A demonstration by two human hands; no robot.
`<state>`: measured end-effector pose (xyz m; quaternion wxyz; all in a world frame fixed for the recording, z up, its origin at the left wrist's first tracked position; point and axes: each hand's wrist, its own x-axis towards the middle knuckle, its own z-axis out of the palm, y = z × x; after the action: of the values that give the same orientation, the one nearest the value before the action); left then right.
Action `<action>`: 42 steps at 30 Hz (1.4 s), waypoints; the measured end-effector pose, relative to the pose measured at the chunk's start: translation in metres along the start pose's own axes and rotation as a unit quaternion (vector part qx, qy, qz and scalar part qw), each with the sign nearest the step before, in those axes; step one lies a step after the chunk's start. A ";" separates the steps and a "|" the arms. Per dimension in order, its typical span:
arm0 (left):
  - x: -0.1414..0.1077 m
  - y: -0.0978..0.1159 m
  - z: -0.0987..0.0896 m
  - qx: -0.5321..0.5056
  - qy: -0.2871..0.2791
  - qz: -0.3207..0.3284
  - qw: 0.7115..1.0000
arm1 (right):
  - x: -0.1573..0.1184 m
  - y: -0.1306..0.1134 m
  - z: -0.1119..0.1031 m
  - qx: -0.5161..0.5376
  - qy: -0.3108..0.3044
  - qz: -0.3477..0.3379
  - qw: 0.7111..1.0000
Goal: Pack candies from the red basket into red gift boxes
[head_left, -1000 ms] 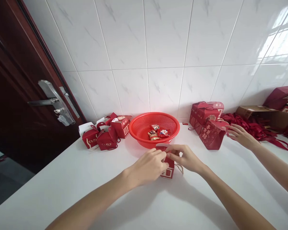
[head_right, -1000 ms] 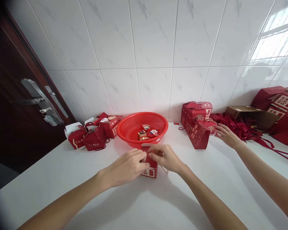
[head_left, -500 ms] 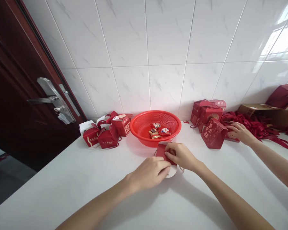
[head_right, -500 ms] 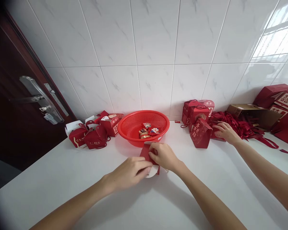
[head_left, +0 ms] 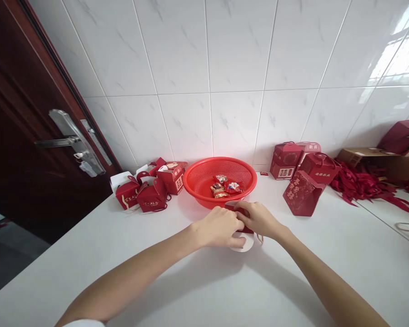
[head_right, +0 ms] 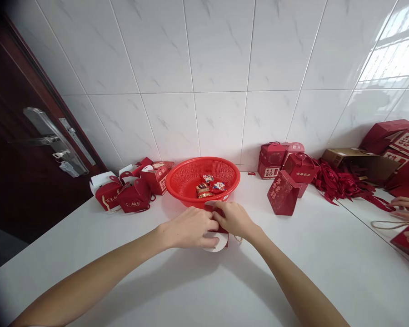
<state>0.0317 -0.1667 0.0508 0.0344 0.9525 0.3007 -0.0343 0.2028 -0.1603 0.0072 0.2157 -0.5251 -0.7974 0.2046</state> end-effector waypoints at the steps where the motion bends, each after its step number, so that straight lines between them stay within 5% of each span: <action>1: 0.000 0.000 -0.001 0.000 0.011 -0.003 1.000 | 0.000 0.000 0.000 0.015 0.004 -0.005 1.000; 9: -0.009 -0.003 0.009 -0.034 0.115 -0.066 0.991 | 0.000 0.010 0.008 0.092 0.066 -0.005 0.994; 15: -0.014 -0.009 0.026 -0.060 0.235 -0.093 0.966 | -0.002 0.005 0.004 0.041 0.015 -0.081 0.996; 20: -0.020 -0.012 0.030 -0.034 0.308 -0.056 0.949 | -0.007 -0.004 0.002 0.046 0.033 -0.019 0.998; 27: -0.033 -0.010 0.022 -0.036 0.217 0.034 0.975 | -0.023 0.001 -0.008 0.274 0.014 -0.055 0.960; 35: -0.047 -0.010 0.006 -0.022 0.139 -0.124 0.982 | -0.018 0.018 -0.008 0.364 -0.025 0.019 0.931; 42: -0.061 -0.004 0.000 -0.097 0.065 -0.258 0.959 | -0.006 0.022 0.006 0.446 -0.068 0.048 0.891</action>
<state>-0.0206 -0.1980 0.0554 0.0968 0.8349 0.5396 0.0495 0.2186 -0.1587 -0.0105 0.3629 -0.3960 -0.6087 0.5840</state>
